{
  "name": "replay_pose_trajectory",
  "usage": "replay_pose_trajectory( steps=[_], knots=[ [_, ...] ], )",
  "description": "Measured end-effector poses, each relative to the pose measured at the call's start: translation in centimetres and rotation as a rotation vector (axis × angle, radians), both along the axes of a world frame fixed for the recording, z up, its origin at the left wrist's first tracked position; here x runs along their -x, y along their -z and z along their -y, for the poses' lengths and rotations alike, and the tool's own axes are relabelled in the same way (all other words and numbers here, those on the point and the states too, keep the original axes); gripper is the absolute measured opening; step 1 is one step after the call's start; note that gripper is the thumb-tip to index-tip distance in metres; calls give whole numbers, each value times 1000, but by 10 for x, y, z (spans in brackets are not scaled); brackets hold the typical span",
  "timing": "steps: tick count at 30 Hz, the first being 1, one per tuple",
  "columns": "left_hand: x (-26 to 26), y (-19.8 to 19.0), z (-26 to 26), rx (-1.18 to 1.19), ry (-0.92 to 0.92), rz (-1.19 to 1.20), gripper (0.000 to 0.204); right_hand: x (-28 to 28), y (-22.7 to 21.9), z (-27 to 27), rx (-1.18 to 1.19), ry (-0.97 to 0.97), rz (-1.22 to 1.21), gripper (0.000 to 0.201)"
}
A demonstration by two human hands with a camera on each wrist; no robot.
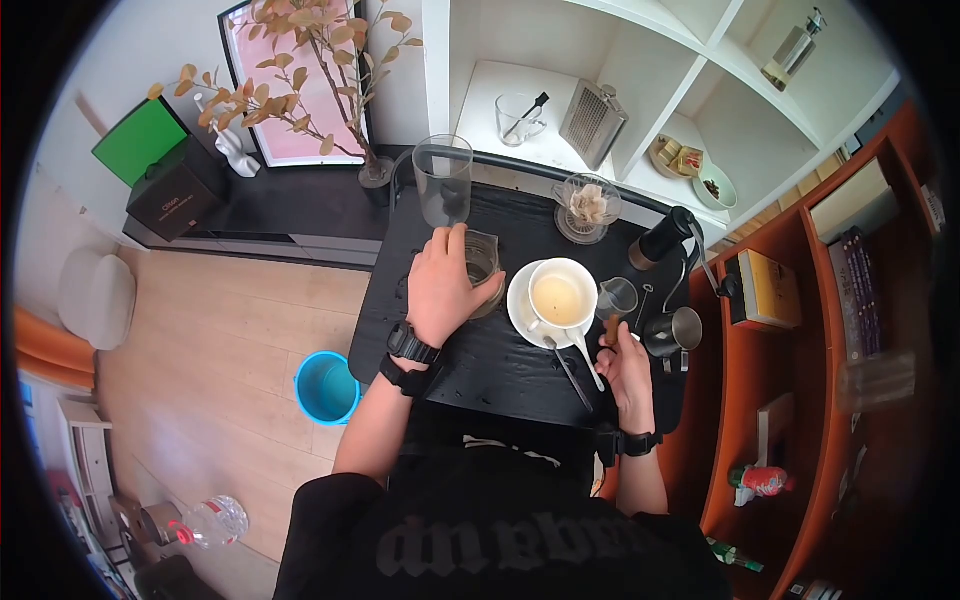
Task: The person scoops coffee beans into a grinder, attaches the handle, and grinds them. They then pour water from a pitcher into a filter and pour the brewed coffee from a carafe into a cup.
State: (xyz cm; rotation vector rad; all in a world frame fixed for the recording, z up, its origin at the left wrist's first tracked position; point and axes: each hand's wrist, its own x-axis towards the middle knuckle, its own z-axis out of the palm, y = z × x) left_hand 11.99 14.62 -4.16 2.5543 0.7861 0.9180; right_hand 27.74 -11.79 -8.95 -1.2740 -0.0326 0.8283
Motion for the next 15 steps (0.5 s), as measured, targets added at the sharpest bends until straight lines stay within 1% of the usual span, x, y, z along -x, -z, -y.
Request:
replay_pose_trajectory(
  steps=[4,7,10,13,15],
  knots=[
    [0,-1,0,2,2,-4,73,-3,-6,-6,13,18,32,31],
    [0,-1,0,7,5,-1,73,6,-14,-8,-26,12,255,29],
    [0,0,0,9,8,-1,74,13,-17,-8,59,-4,504,28],
    [0,-2,1,8,6,-4,74,20,-20,-8,431,-33,991,29],
    [1,-2,1,11,6,-4,74,31,-33,-12,484,-33,1108,30]
  ],
)
